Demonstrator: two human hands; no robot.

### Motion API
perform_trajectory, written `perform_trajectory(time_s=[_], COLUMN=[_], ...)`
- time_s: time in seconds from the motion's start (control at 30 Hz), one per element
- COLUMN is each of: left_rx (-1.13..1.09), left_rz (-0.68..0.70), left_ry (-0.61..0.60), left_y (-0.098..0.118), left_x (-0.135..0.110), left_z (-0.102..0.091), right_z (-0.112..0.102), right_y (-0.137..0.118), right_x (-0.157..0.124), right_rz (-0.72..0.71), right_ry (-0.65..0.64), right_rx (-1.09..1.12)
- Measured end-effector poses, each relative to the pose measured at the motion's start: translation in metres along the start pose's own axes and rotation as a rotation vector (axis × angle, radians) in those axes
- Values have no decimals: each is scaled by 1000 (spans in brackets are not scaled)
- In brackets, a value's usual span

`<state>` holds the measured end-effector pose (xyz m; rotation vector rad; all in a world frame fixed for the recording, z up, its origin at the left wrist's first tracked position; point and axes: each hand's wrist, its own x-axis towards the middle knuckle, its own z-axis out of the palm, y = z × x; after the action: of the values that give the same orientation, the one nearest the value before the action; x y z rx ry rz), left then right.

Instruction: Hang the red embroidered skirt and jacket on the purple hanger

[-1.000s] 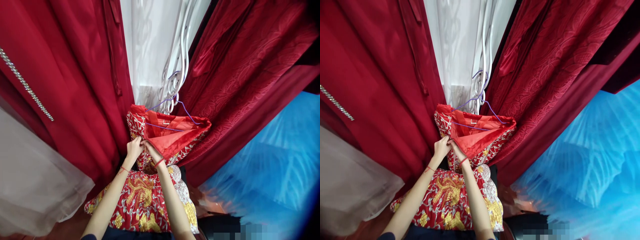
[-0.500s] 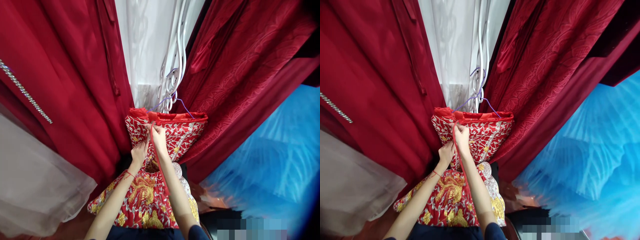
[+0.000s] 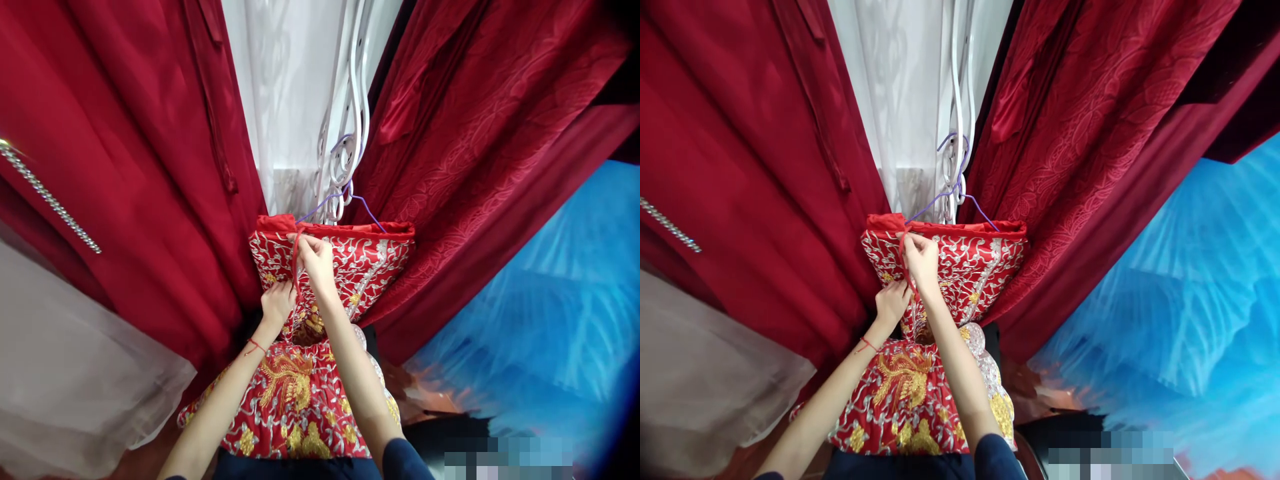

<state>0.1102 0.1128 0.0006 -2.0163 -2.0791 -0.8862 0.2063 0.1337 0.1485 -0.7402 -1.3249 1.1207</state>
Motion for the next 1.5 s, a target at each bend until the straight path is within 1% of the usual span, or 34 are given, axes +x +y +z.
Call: perform_trajectory(time_s=[0.07,0.1,0.13,0.2,0.23,0.27,0.3,0.33,0.37,0.4,0.43,0.47,0.5,0.53,0.57,0.67,0.77,0.83,0.9,0.93,0.97,1.03,1.07,1.13,1.2,1.27,1.33,1.43,1.5], left_rx=[-61,-113,-174,-301,-350,-395,-438,-484,-546,-623,-709,-790,-856,-901,-917,-854,-781,-700,-583,-521,-456,-334,-283,-221,-216,-254,-357,-630,-783], left_rz=[71,115,148,154,112,57,13,-11,-36,-44,-46,-38,-18,12,48,136,132,151,222,273,325,400,413,395,368,364,385,401,393], left_ry=[44,107,206,473,606,702,744,705,607,441,279,144,58,32,57,224,396,500,553,548,515,400,338,244,196,175,183,212,227], left_y=[-4,-6,-9,-17,-21,-26,-30,-35,-38,-41,-43,-43,-43,-41,-40,-33,-26,-21,-14,-10,-6,3,7,14,16,15,14,16,19], left_x=[0,2,6,24,38,54,71,88,105,120,133,143,150,155,159,159,153,149,148,147,148,149,149,150,151,152,153,153,149], left_z=[-13,-23,-34,-59,-72,-84,-94,-102,-108,-112,-114,-114,-113,-111,-109,-101,-95,-95,-101,-106,-113,-128,-135,-144,-146,-142,-135,-124,-119], right_z=[-8,-11,-15,-22,-25,-29,-33,-37,-41,-45,-49,-52,-54,-55,-55,-51,-47,-48,-51,-53,-54,-55,-54,-52,-49,-47,-46,-44,-43], right_y=[4,6,7,7,6,5,3,1,0,-1,-1,0,2,4,6,11,10,7,4,2,1,1,2,6,10,13,15,14,13], right_x=[-2,-3,-3,-2,-2,-1,0,2,5,8,13,18,24,30,36,51,61,65,67,68,68,68,67,64,61,59,58,57,55], right_rz=[-10,-15,-21,-66,-123,-206,-306,-411,-509,-590,-649,-691,-719,-731,-732,-721,-742,-758,-772,-778,-784,-790,-789,-780,-767,-763,-769,-787,-789], right_ry=[-47,-70,-88,-105,-93,-63,-17,35,82,116,123,106,74,40,16,-2,-6,14,61,83,98,96,86,74,90,103,86,44,46], right_rx=[-42,-69,-98,-179,-247,-340,-458,-598,-749,-895,-1026,-1135,-1217,-1268,-1292,-1249,-1179,-1165,-1156,-1148,-1142,-1141,-1146,-1156,-1152,-1154,-1172,-1208,-1223])
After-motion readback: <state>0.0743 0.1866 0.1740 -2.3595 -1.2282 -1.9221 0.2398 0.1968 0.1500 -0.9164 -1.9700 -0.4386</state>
